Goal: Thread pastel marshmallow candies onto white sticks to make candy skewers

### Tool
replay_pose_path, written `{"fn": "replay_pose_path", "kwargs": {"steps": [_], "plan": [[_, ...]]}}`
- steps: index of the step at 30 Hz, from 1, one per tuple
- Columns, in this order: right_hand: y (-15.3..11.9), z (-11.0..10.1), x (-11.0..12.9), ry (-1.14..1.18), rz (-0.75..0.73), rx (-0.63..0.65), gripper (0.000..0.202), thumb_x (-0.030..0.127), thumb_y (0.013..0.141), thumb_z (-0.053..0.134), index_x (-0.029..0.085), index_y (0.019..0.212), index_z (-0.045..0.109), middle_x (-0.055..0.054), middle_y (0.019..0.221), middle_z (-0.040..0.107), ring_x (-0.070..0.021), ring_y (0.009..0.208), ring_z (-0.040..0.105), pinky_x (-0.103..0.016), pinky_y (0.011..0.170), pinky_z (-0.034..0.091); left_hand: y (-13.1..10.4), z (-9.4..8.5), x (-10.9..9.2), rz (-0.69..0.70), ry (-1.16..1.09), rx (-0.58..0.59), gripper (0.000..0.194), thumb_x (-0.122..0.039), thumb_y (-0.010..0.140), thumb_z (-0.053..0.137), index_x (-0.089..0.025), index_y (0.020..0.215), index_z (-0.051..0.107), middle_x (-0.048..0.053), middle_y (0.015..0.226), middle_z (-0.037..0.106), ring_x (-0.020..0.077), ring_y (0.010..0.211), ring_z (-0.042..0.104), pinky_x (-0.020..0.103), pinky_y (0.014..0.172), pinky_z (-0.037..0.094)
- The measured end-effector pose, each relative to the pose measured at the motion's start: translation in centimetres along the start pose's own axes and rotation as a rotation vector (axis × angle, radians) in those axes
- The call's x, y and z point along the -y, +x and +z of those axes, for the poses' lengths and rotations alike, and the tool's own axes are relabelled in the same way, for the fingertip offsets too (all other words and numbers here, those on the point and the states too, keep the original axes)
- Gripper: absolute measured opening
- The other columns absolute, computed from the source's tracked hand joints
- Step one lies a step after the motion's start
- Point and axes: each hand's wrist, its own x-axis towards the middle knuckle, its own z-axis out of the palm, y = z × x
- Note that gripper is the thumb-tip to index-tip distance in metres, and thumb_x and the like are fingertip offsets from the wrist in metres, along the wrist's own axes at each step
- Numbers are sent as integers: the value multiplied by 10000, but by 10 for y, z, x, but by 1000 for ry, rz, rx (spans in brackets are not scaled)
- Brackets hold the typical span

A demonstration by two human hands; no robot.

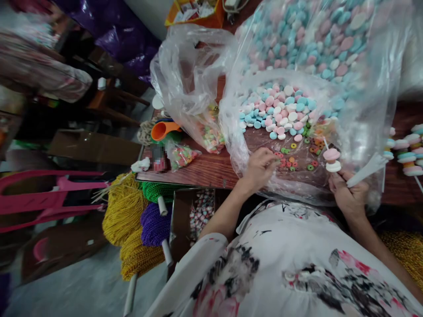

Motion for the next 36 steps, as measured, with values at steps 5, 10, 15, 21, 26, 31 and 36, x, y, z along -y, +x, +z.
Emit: {"fn": "replay_pose_path", "kwargs": {"steps": [5, 10, 15, 21, 26, 31, 36], "plan": [[0, 0, -3, 23, -4, 17, 243, 365, 954, 648, 186, 795, 690, 42, 581, 463, -92, 501, 401, -256, 474, 290, 0, -41, 5, -363, -439, -295, 164, -327, 779, 791, -175, 831, 760, -7, 690, 686, 91, 533, 544, 236, 530, 459], [-1, -1, -6, 33, -5, 18, 255, 377, 951, 655, 185, 785, 677, 42, 581, 455, -94, 508, 390, -261, 473, 279, -3, -33, 1, -335, -328, -64, 100, -259, 757, 776, -167, 794, 781, 19, 735, 738, 116, 639, 618, 240, 628, 497], [-1, 1, -2, 98, -4, -19, 295, 423, 937, 666, 186, 764, 650, 41, 572, 455, -94, 492, 387, -265, 462, 285, -2, -30, 15, -226, -77, 20, 143, -169, 817, 653, -175, 865, 788, 37, 822, 765, 145, 748, 669, 265, 726, 514], [-1, -1, -4, 39, 10, -27, 345, 467, 926, 668, 193, 721, 623, 33, 573, 462, -105, 496, 406, -264, 456, 291, 2, -30, 29, -128, 156, 162, 181, -89, 816, 627, -174, 816, 787, 47, 796, 723, 158, 775, 653, 299, 782, 531], [-1, -1, -3, 60, 12, -5, 344, 435, 928, 671, 187, 696, 616, 33, 573, 465, -99, 498, 402, -263, 463, 299, -10, -18, 37, -84, 73, 82, 138, -135, 864, 665, -173, 871, 798, 50, 824, 702, 144, 780, 649, 281, 750, 525], [-2, -2, -5, 57, -7, -17, 292, 395, 923, 688, 185, 725, 642, 40, 577, 475, -92, 498, 399, -258, 466, 296, -20, -19, 44, -30, -121, -91, 111, -198, 903, 679, -173, 917, 786, 37, 830, 693, 126, 771, 648, 258, 724, 513], [-2, -2, -8, 37, -18, -19, 269, 411, 922, 687, 186, 774, 674, 46, 566, 468, -93, 480, 388, -263, 455, 296, -16, -16, 46, -49, 20, 68, 130, -179, 909, 666, -181, 914, 795, 45, 846, 676, 147, 823, 627, 293, 786, 511]]}}
